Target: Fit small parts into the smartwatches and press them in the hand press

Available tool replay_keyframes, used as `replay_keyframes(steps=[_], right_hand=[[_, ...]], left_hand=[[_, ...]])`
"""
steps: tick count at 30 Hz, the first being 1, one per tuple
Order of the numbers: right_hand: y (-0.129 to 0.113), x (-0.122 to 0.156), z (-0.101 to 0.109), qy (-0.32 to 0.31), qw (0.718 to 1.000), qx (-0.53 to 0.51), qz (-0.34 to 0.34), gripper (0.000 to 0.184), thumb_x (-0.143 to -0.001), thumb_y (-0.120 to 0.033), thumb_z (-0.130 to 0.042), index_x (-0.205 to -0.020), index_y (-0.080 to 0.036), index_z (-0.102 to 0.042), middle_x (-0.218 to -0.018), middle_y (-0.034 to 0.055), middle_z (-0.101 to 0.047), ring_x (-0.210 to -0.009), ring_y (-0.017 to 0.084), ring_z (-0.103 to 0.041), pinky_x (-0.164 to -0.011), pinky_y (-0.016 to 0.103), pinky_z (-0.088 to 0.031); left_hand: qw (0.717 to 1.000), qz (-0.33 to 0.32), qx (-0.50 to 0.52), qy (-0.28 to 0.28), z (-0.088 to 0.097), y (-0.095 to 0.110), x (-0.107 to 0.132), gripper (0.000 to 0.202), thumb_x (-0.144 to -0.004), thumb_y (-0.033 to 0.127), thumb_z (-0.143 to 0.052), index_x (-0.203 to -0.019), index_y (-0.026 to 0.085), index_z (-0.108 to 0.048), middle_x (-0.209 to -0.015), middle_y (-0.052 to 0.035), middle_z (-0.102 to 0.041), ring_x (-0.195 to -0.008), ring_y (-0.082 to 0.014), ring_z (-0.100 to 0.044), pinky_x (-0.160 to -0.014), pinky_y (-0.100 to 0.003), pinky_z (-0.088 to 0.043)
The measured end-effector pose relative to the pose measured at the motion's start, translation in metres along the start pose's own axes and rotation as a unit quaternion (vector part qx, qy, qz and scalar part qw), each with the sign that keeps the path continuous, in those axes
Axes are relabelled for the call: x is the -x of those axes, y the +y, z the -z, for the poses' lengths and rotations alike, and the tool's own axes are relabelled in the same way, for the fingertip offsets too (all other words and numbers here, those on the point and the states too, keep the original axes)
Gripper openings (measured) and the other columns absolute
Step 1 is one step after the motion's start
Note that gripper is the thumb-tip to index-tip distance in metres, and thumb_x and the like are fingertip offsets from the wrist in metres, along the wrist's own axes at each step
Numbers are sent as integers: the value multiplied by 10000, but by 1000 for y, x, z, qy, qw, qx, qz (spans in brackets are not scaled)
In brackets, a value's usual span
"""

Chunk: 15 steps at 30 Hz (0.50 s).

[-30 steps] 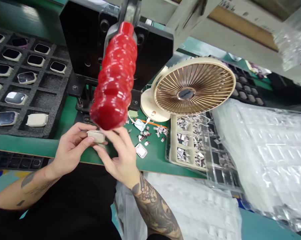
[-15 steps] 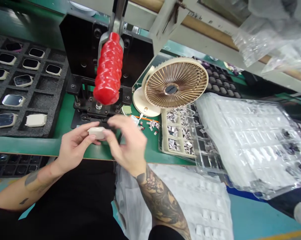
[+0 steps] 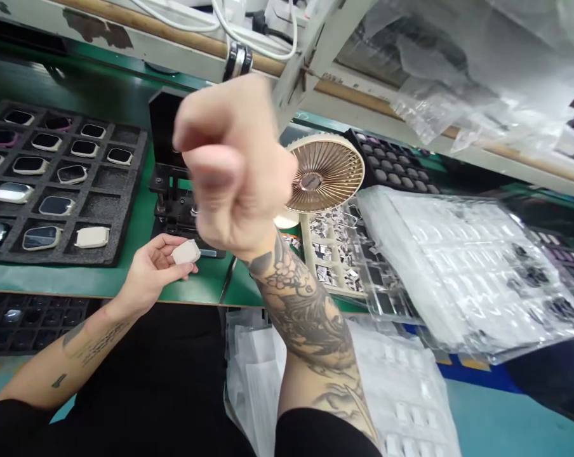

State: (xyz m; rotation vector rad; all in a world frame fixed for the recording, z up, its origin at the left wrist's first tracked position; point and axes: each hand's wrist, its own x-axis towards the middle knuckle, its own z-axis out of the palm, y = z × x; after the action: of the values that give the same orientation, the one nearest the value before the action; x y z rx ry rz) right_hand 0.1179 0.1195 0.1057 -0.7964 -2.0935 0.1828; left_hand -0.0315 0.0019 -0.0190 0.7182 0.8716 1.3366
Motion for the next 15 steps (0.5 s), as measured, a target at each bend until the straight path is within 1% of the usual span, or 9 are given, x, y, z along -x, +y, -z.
replay_keyframes(steps=[4,5,7,9,11,12,13,14,15], right_hand=[[-5,4,11,-11,999,36,1,723,-1025,-835,-694,-1497,-290,-640,-1539,108,-652,-1645,369,-586,-1175,568,-690],[-6,5,15,-3,998,55,5,750,-1020,-846,-687,-1520,-290,-621,-1556,112,-639,-1658,368,-569,-1194,574,-679],[-8,12,29,43,995,89,29,786,-1026,-853,-656,-1575,-296,-575,-1609,112,-607,-1676,367,-542,-1254,602,-635],[-5,29,51,104,988,104,48,646,-1089,-746,-616,-1563,-309,-583,-1582,99,-645,-1611,339,-603,-1303,611,-597],[3,58,81,112,987,113,15,390,-1141,-547,-599,-1447,-316,-666,-1394,82,-760,-1380,295,-748,-1240,568,-641],[10,75,98,85,989,120,-21,291,-1145,-461,-607,-1368,-304,-709,-1267,73,-804,-1232,277,-795,-1160,535,-677],[19,92,117,34,988,135,-69,231,-1141,-403,-623,-1303,-287,-738,-1172,63,-826,-1113,257,-811,-1077,491,-695],[29,109,135,-24,981,152,-115,207,-1131,-376,-645,-1260,-262,-760,-1118,58,-839,-1032,241,-814,-1001,446,-695],[40,124,152,-89,967,171,-164,212,-1127,-364,-651,-1245,-238,-774,-1128,63,-850,-1020,226,-813,-972,405,-678]], left_hand=[[1000,-15,0,15,1,0,0,528,-714,226,-1089,-1109,161,-745,-1004,-80,-864,-834,-192,-835,-762,-280,-680],[1000,-18,-1,18,1,0,1,532,-710,225,-1094,-1110,165,-748,-1010,-77,-864,-847,-189,-835,-777,-275,-682],[1000,-23,-4,19,2,1,3,528,-728,233,-1095,-1133,174,-762,-1038,-77,-867,-878,-193,-842,-777,-259,-681],[999,-28,-7,17,5,2,6,535,-765,232,-1083,-1212,187,-792,-1078,-72,-867,-909,-184,-846,-794,-236,-680],[999,-29,-17,17,8,2,8,553,-805,223,-1064,-1303,206,-826,-1116,-63,-866,-930,-161,-838,-842,-214,-679],[999,-28,-28,18,9,2,10,560,-823,220,-1054,-1339,213,-837,-1131,-62,-867,-934,-154,-832,-860,-208,-677],[999,-25,-41,19,10,1,11,566,-838,221,-1044,-1368,218,-845,-1138,-63,-868,-930,-152,-826,-863,-205,-676],[998,-23,-56,21,11,1,12,571,-851,226,-1036,-1390,222,-849,-1135,-64,-870,-921,-153,-822,-855,-206,-675],[997,-23,-69,25,12,0,13,575,-863,234,-1028,-1410,226,-849,-1126,-64,-873,-909,-156,-817,-840,-209,-674]])
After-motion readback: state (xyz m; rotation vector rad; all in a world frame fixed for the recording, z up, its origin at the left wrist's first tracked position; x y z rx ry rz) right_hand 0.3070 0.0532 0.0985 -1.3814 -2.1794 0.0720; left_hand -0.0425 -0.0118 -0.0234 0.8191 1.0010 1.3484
